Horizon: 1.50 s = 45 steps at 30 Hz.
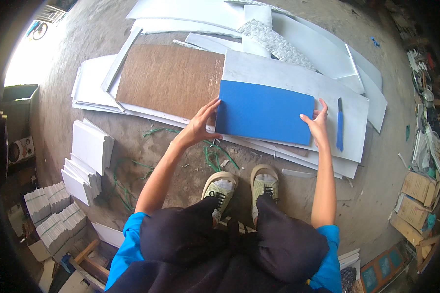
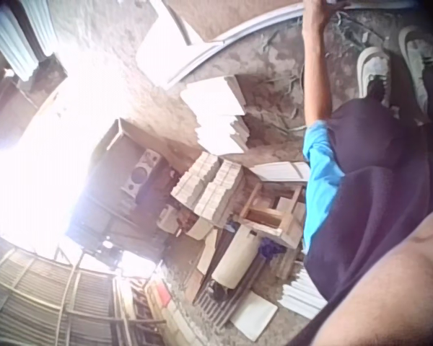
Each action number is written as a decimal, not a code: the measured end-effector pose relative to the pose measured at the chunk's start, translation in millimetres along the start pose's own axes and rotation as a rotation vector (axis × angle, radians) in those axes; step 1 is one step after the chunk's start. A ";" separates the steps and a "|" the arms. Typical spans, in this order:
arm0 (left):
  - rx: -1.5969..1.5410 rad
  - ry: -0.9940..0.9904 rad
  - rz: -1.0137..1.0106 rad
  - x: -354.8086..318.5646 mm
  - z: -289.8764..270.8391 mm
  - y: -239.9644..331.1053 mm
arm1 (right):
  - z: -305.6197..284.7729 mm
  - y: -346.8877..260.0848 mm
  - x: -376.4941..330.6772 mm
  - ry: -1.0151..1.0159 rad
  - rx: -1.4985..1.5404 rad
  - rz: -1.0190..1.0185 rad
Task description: The person uses a utility knife to cut a white foam sheet, using a blue rectangular template as a guide. They repeatedly align the template, score the foam, and snap off the cut pieces, stacking the finished white rectangles on the floor.
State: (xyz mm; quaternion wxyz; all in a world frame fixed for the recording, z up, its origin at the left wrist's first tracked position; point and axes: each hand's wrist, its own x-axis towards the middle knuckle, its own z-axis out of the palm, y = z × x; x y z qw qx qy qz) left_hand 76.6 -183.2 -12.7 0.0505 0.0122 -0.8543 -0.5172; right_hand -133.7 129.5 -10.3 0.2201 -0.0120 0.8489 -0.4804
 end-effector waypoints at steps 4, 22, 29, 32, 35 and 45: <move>0.166 -0.071 0.067 -0.7 -3.7 4.5 | 1.2 -0.9 -1.0 0.010 -0.008 0.000; 0.391 -0.069 0.103 -1.5 4.7 6.0 | -4.3 -1.5 -7.0 -0.040 -0.021 -0.028; 0.477 -0.077 0.077 -2.7 8.3 7.6 | -8.8 6.6 1.6 -0.082 -0.100 -0.086; 0.484 -0.086 0.077 0.0 10.8 12.4 | -9.0 16.4 4.4 -0.054 -0.093 -0.131; 0.503 -0.101 0.063 1.5 12.0 15.4 | -7.2 19.5 5.7 -0.018 -0.147 -0.135; 0.537 -0.151 0.007 0.4 18.2 18.1 | -6.2 13.2 4.6 -0.028 -0.187 -0.130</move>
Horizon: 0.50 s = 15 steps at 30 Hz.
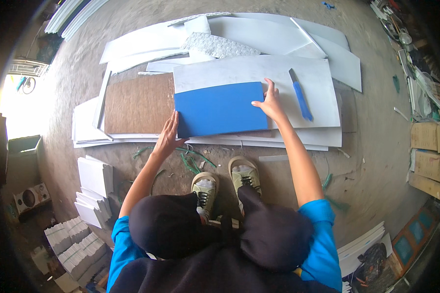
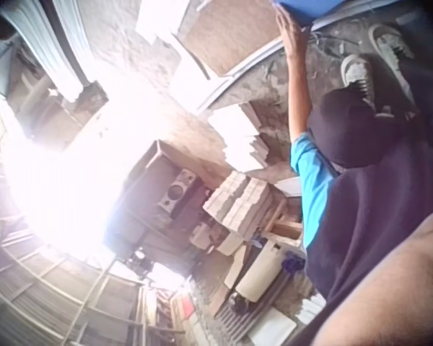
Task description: The person uses a utility knife to cut a white foam sheet, using a blue rectangular template as a guide. They repeatedly align the template, score the foam, and snap off the cut pieces, stacking the finished white rectangles on the floor.
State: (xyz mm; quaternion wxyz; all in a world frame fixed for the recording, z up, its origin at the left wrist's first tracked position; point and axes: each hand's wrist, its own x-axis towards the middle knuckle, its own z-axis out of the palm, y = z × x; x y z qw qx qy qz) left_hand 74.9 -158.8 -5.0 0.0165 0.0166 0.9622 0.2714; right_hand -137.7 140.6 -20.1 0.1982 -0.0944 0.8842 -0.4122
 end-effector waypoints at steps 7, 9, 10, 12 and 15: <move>0.385 0.002 -0.002 22.2 20.3 33.2 | -4.6 0.2 9.6 -0.067 -0.071 0.055; 0.414 -0.074 0.136 39.2 21.3 40.7 | -3.1 -0.8 10.1 -0.084 -0.067 0.050; 0.422 -0.110 0.207 49.1 24.5 45.9 | -3.6 -0.5 9.7 -0.080 -0.063 0.048; 0.412 -0.111 0.290 68.3 35.6 64.3 | -5.1 1.9 8.9 -0.072 -0.058 0.046; 0.349 -0.133 0.371 94.3 52.5 98.3 | -3.8 5.1 7.5 -0.055 -0.042 0.010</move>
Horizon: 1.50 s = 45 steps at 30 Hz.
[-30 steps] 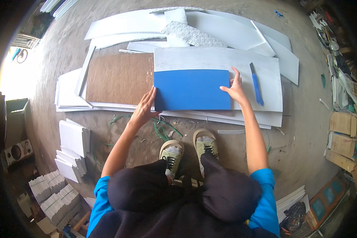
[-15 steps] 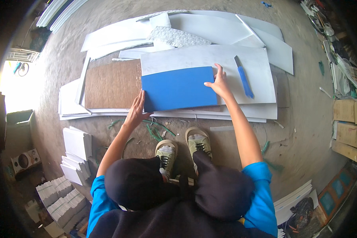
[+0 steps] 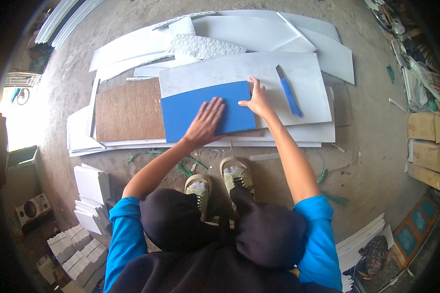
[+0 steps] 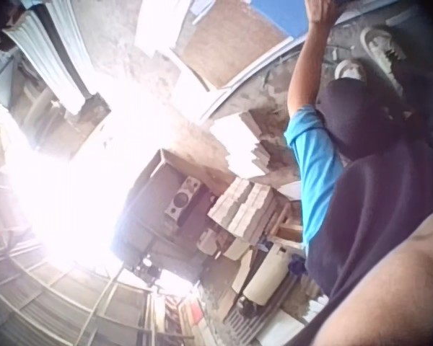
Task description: The person uses a utility knife to cut a white foam sheet, using a blue rectangular template as a guide. They repeatedly align the template, score the foam, and snap off the cut pieces, stacking the finished white rectangles on the floor.
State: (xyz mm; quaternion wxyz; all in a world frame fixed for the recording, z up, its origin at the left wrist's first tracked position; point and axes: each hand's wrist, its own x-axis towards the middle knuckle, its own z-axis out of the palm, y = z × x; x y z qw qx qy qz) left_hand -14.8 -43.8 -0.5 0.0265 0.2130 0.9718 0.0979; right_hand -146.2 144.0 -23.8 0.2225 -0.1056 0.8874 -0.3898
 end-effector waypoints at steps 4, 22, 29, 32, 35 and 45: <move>-0.039 0.088 0.041 26.7 9.7 21.4 | 4.5 4.2 -1.5 0.023 0.050 -0.022; -0.078 0.617 -0.868 -43.9 11.2 -111.0 | -0.1 7.0 0.3 0.009 0.124 -0.026; -0.235 0.659 -0.988 13.5 3.0 -165.1 | -2.5 8.7 2.1 -0.016 0.063 -0.013; -0.274 0.680 -1.044 23.4 4.8 -170.7 | -2.0 4.2 1.4 -0.015 0.063 0.007; -0.334 0.698 -0.980 25.6 -5.5 -161.1 | -8.9 3.5 -2.8 -0.015 0.075 0.049; -0.432 0.740 -0.906 -71.3 7.1 -86.8 | -3.0 6.9 0.8 -0.008 0.080 0.034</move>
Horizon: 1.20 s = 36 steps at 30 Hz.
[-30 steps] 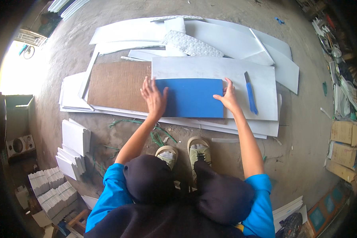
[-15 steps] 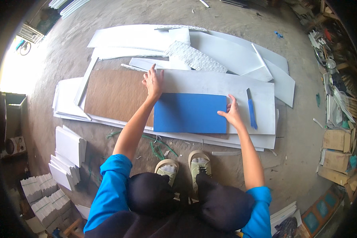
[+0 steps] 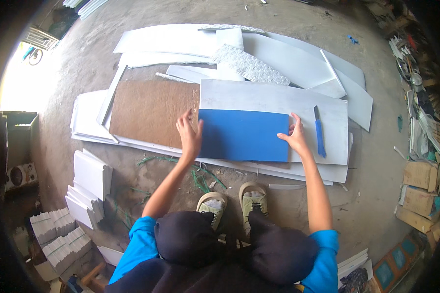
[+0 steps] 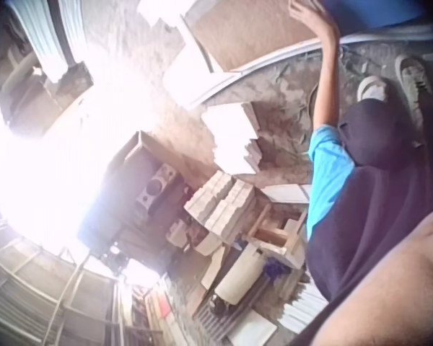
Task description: The person uses a utility knife to cut a white foam sheet, using a blue rectangular template as a guide. They repeatedly align the template, score the foam, and snap off the cut pieces, stacking the finished white rectangles on the floor.
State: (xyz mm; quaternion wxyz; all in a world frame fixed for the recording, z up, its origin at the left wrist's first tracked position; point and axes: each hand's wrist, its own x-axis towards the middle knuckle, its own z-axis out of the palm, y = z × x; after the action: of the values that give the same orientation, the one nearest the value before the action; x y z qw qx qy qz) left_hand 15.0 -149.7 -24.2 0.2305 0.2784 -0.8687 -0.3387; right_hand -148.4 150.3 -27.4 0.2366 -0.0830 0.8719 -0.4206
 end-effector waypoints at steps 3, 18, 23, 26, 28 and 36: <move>0.136 -0.045 -0.016 -38.5 -3.8 6.1 | 0.1 -1.4 0.0 -0.002 -0.001 -0.009; 0.431 -0.144 0.190 -47.7 -4.0 11.5 | 5.4 4.6 0.1 0.057 -0.044 -0.050; 0.533 -0.392 0.330 -12.5 -22.0 40.7 | -0.8 -1.8 -11.0 0.339 -0.195 -0.242; 0.456 -0.432 0.521 -0.4 -9.5 81.8 | -28.0 -10.2 -26.3 0.627 -0.389 -0.314; 0.374 -0.459 0.590 -7.1 24.9 114.8 | -49.8 7.1 -25.9 0.682 -0.511 -0.223; 0.226 -0.303 0.491 -50.9 127.4 151.0 | -54.7 15.6 -19.9 0.543 -0.637 -0.089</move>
State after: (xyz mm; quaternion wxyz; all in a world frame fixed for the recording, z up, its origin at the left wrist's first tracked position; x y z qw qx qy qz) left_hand -71.9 34.4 -11.3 0.1408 0.0307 -0.9667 -0.2116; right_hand -156.5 205.0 -3.4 -0.0576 -0.0760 0.9846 -0.1464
